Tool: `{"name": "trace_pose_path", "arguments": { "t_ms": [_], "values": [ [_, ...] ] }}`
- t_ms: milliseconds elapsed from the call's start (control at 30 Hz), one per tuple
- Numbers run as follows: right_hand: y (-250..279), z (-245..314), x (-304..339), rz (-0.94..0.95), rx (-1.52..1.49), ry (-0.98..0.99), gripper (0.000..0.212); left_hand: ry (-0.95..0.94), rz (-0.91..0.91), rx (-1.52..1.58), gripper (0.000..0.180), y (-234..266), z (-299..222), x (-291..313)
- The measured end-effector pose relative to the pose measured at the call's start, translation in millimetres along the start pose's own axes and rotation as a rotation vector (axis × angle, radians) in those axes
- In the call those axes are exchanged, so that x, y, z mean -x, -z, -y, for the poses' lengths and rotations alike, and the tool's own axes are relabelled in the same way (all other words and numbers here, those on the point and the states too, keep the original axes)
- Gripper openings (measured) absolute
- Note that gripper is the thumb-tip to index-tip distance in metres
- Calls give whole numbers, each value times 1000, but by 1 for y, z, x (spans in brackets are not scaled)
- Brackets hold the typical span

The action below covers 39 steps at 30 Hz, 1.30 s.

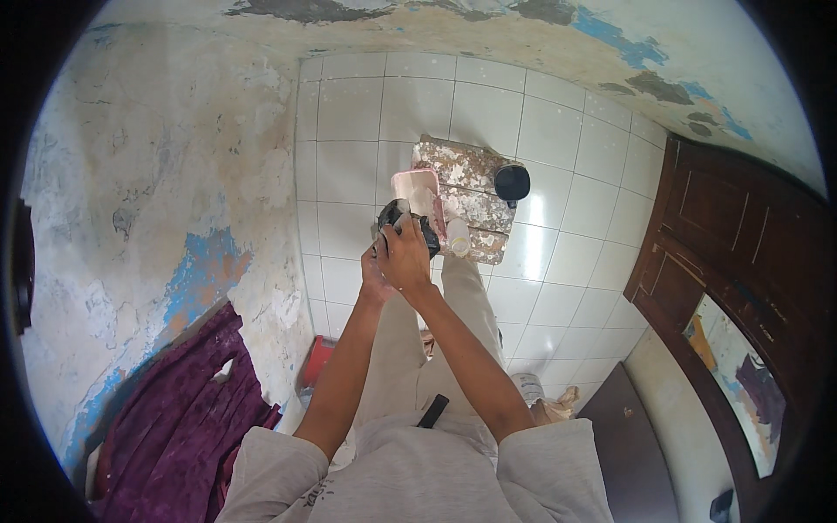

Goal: The person applies plaster paste to a wall with a putty knife.

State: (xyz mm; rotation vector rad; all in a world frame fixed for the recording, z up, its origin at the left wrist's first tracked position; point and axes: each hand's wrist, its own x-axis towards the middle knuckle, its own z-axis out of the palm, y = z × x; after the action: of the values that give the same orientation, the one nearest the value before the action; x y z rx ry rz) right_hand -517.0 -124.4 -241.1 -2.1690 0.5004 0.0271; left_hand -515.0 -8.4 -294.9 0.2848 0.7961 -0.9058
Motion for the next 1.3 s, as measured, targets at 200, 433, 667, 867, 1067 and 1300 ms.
{"name": "trace_pose_path", "arguments": {
  "t_ms": [200, 433, 667, 867, 1067, 1300],
  "values": [
    [-4, -6, -2, -34, 18, 19, 26, -17, -81, -3, 39, 10, 0, -8],
    [-2, -7, 4, 25, 5, -38, 24, -40, -138, -61, 38, 19, 11, 1],
    [-5, -8, 11, 17, 24, -26, 23, -23, -119, -24, 40, 33, 13, 4],
    [-5, -11, 7, 30, 5, -34, 25, -28, -86, -17, 39, 18, 13, 1],
    [-4, -8, 1, 33, -5, -15, 27, -17, 10, 16, 38, 13, 4, -3],
    [-6, -13, 13, 75, -2, -37, 30, -42, -54, 10, 38, 27, 16, 3]
  ]
}}
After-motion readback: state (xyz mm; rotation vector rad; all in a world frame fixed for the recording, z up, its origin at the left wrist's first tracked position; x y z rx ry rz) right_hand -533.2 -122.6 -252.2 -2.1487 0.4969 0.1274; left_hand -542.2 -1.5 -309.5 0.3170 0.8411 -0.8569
